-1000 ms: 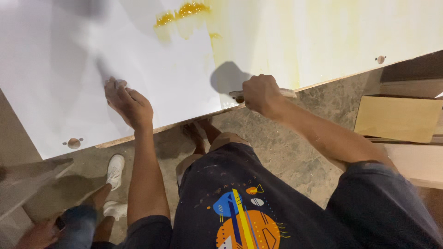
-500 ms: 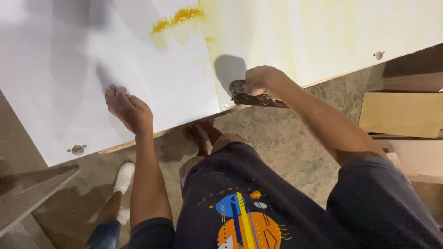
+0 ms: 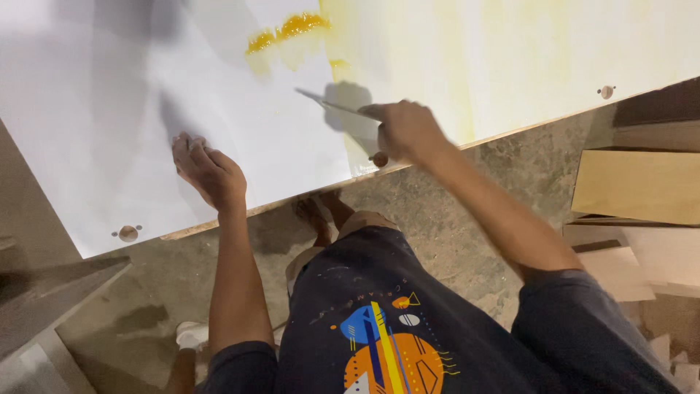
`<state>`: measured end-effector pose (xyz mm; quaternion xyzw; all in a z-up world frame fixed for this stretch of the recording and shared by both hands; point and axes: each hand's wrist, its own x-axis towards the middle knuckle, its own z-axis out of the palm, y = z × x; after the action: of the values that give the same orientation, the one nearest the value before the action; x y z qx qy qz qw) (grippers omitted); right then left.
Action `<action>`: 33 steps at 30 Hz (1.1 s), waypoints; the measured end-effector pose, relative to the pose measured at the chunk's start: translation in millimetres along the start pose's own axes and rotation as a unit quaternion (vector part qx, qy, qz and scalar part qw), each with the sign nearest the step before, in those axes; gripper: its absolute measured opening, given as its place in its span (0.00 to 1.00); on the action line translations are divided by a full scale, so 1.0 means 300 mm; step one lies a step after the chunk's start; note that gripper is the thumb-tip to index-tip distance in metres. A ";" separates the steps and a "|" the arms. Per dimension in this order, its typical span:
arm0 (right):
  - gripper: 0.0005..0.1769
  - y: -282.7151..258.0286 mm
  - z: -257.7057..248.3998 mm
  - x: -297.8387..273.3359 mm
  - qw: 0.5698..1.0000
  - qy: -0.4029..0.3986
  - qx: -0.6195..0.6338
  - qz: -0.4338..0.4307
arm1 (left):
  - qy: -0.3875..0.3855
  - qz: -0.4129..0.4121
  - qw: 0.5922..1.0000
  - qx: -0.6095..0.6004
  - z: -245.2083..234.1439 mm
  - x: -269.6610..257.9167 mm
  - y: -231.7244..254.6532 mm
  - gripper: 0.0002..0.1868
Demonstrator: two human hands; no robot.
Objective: The person applies a yellow liquid from a bottle onto a white surface and spreads it evenly using a metal spreader.
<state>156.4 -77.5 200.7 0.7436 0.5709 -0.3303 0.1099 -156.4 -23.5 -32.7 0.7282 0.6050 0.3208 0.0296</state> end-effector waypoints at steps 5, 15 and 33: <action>0.28 0.067 0.361 -0.015 0.974 0.116 -0.103 -0.164 | -0.004 0.003 1.000 -0.009 -0.023 0.008 0.015 0.10; 0.12 0.171 0.292 -0.092 0.862 0.129 0.466 -0.153 | -0.023 -0.029 0.999 -0.036 -0.036 0.017 0.049 0.11; 0.10 0.276 0.368 0.085 0.925 0.084 0.351 -0.114 | -0.091 -0.065 0.994 0.004 -0.016 -0.005 0.017 0.10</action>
<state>195.6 -144.1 83.7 0.6891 0.5066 -0.4565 -0.2451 -154.3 -27.8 -27.4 0.7134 0.6474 0.2479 0.1024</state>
